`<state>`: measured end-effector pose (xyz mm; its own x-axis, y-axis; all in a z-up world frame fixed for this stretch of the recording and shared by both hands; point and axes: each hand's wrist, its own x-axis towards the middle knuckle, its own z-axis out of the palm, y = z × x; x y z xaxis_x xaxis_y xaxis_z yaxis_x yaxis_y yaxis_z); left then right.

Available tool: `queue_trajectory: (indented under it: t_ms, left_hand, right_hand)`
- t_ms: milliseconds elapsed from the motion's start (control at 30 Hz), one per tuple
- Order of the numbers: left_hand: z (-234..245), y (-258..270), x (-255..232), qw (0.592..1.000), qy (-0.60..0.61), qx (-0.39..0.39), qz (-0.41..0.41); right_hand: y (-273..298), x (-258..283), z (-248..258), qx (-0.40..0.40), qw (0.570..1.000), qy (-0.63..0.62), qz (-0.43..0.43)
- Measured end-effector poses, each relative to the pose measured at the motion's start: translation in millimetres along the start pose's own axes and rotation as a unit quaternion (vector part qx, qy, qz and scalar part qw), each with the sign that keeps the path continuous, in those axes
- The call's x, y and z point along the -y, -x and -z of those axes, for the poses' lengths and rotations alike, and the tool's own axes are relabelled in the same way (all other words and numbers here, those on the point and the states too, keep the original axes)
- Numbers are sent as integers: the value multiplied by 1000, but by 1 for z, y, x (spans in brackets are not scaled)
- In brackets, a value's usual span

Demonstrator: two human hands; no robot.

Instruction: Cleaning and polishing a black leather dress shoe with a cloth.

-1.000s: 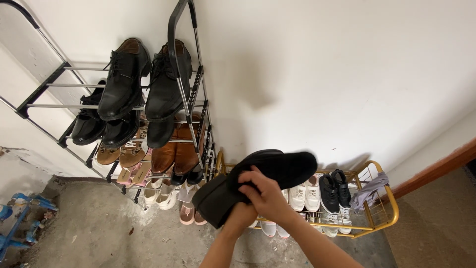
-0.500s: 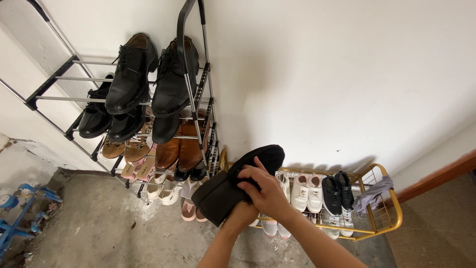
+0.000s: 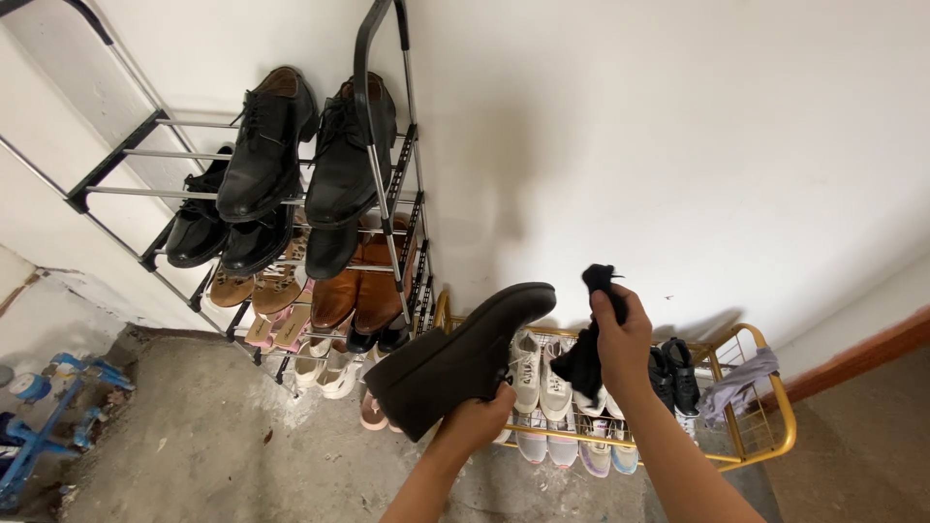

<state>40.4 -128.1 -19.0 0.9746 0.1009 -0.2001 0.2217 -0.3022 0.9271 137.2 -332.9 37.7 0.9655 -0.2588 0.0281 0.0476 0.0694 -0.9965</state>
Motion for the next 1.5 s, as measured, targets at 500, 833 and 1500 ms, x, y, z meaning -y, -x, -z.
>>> queue_trajectory:
  t_ms: [500, 833, 1500]
  left_hand:
    - [-32, -20, -4, 557, -666, -254, -426]
    - [-44, -18, -1, 934, -318, 38, -159]
    - [-70, -65, 68, 887, -202, -220, -352]
  right_hand:
    - [98, 96, -85, 326, 771, 233, 495]
    - [61, 67, -58, 269, 839, 229, 415]
    - [69, 47, -55, 200, 938, 62, 276]
